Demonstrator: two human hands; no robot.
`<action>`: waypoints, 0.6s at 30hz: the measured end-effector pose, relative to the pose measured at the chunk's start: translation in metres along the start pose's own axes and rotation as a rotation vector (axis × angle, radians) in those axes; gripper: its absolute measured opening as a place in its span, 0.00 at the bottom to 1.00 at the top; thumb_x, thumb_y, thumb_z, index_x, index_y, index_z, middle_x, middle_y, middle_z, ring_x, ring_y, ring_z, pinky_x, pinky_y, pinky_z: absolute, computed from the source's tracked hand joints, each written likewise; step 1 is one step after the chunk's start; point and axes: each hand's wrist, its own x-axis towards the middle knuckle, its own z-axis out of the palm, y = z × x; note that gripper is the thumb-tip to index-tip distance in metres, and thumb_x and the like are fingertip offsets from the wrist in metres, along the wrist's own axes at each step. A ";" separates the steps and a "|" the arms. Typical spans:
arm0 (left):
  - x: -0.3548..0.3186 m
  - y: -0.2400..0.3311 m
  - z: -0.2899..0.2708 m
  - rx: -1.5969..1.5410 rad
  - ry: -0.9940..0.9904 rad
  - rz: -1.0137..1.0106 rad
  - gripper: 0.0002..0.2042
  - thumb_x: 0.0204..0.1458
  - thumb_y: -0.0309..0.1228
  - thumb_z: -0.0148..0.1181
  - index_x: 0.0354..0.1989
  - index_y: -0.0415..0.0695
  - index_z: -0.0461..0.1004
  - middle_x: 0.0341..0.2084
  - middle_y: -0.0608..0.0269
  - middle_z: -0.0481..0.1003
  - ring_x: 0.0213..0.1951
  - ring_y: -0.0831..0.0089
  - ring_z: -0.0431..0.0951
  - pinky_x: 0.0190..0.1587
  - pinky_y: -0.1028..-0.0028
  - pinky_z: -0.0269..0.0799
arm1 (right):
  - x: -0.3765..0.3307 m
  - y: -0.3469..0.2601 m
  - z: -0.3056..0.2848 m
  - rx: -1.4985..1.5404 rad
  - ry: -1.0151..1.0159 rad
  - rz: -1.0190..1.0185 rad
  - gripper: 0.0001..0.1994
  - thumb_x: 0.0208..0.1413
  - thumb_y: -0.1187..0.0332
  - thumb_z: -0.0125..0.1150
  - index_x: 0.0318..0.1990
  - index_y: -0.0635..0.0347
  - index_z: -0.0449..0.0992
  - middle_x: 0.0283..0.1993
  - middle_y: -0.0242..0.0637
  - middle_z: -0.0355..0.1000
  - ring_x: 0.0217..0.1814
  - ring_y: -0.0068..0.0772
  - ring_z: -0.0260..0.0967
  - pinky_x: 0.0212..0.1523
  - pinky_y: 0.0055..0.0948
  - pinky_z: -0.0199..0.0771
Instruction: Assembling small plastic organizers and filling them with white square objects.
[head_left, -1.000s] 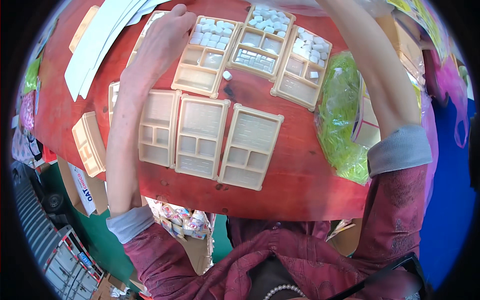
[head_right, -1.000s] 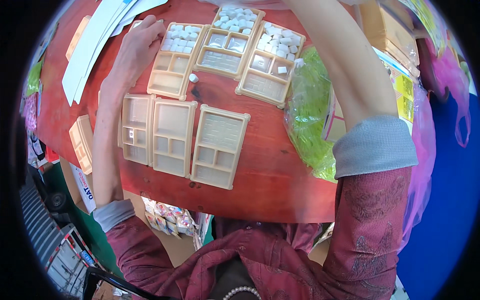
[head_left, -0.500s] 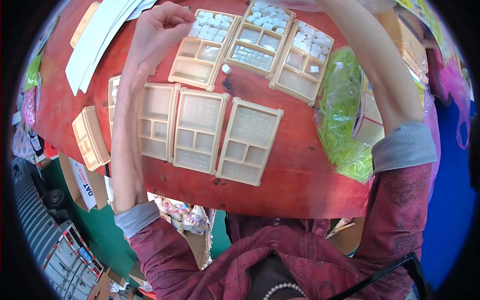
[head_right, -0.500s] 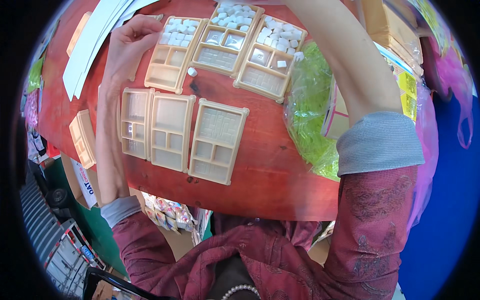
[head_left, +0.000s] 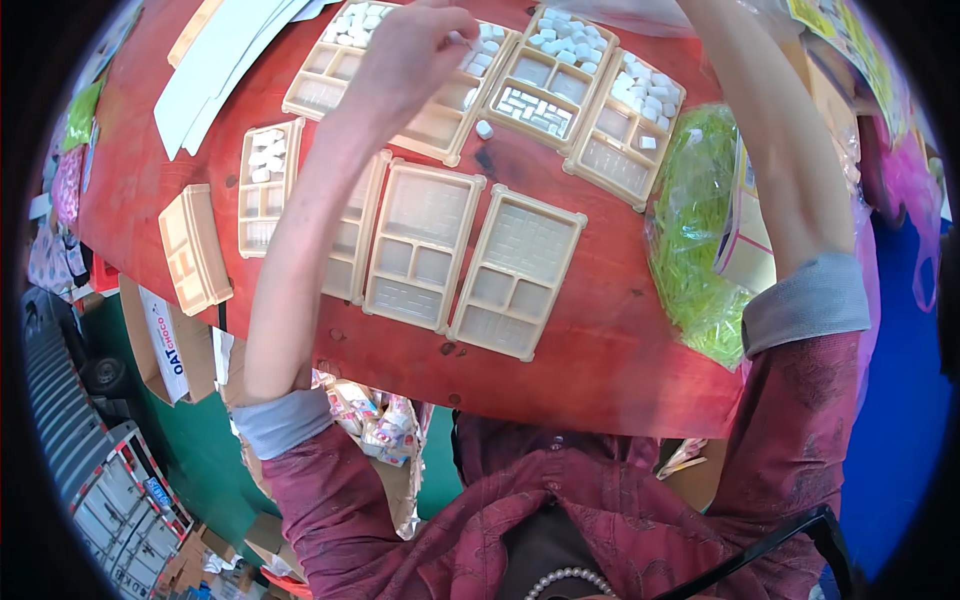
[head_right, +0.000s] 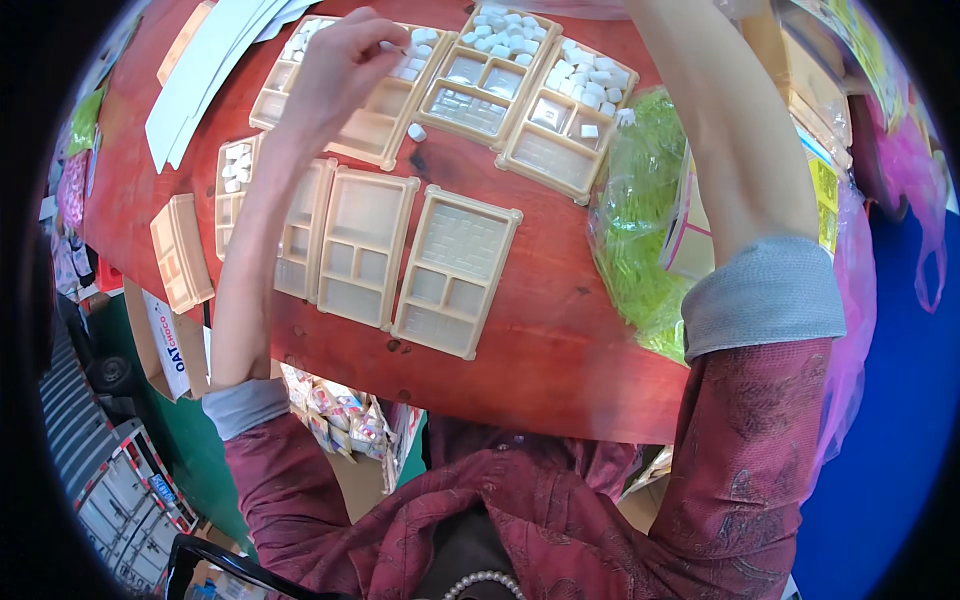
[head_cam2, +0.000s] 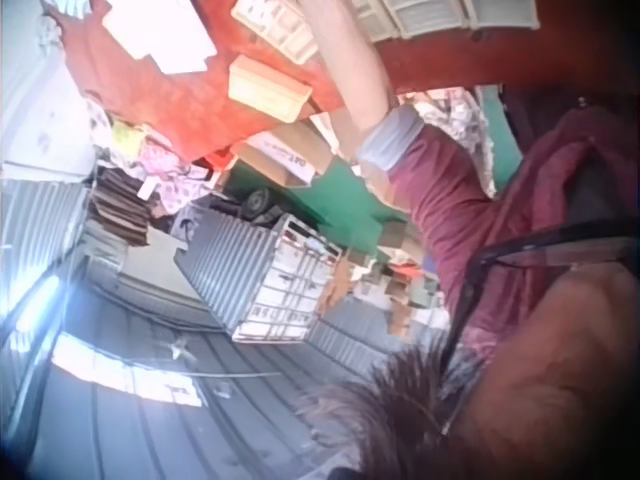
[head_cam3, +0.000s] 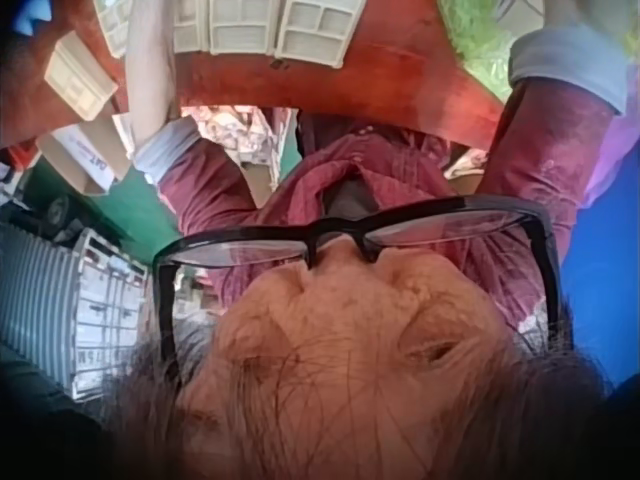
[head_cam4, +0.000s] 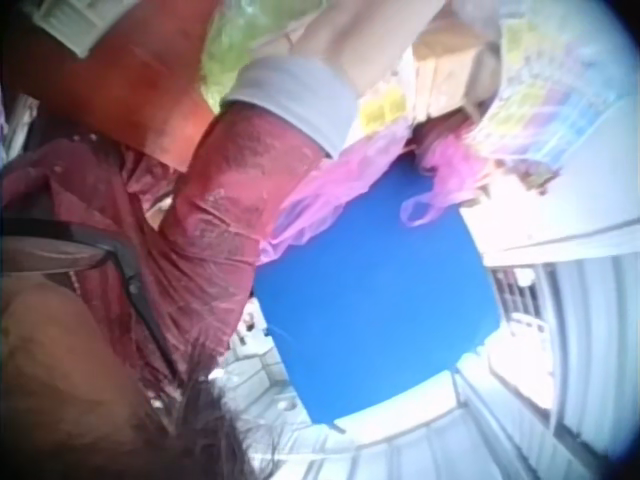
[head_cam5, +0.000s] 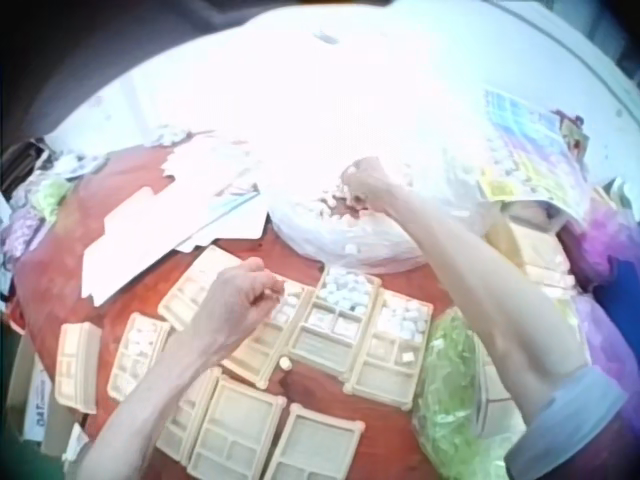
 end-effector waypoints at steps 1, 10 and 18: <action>0.001 0.001 0.002 0.076 0.007 0.061 0.01 0.45 0.21 0.57 0.25 0.36 0.73 0.23 0.53 0.68 0.31 0.56 0.72 0.33 0.65 0.67 | -0.006 -0.002 0.003 0.000 -0.003 -0.006 0.07 0.51 0.73 0.53 0.31 0.68 0.75 0.20 0.45 0.70 0.16 0.33 0.67 0.11 0.35 0.59; -0.014 0.003 0.003 0.043 0.177 0.042 0.03 0.44 0.19 0.56 0.28 0.37 0.74 0.23 0.53 0.69 0.31 0.55 0.72 0.34 0.62 0.67 | -0.014 0.013 0.044 -0.640 -0.164 -0.541 0.11 0.52 0.66 0.54 0.38 0.64 0.72 0.35 0.56 0.72 0.40 0.57 0.70 0.40 0.46 0.69; -0.094 -0.023 -0.068 0.014 0.419 -0.333 0.08 0.46 0.22 0.57 0.36 0.38 0.77 0.26 0.58 0.75 0.29 0.70 0.76 0.35 0.72 0.73 | -0.010 0.020 0.025 -0.218 -0.042 -0.531 0.07 0.53 0.70 0.54 0.32 0.66 0.72 0.29 0.49 0.71 0.30 0.40 0.72 0.29 0.40 0.71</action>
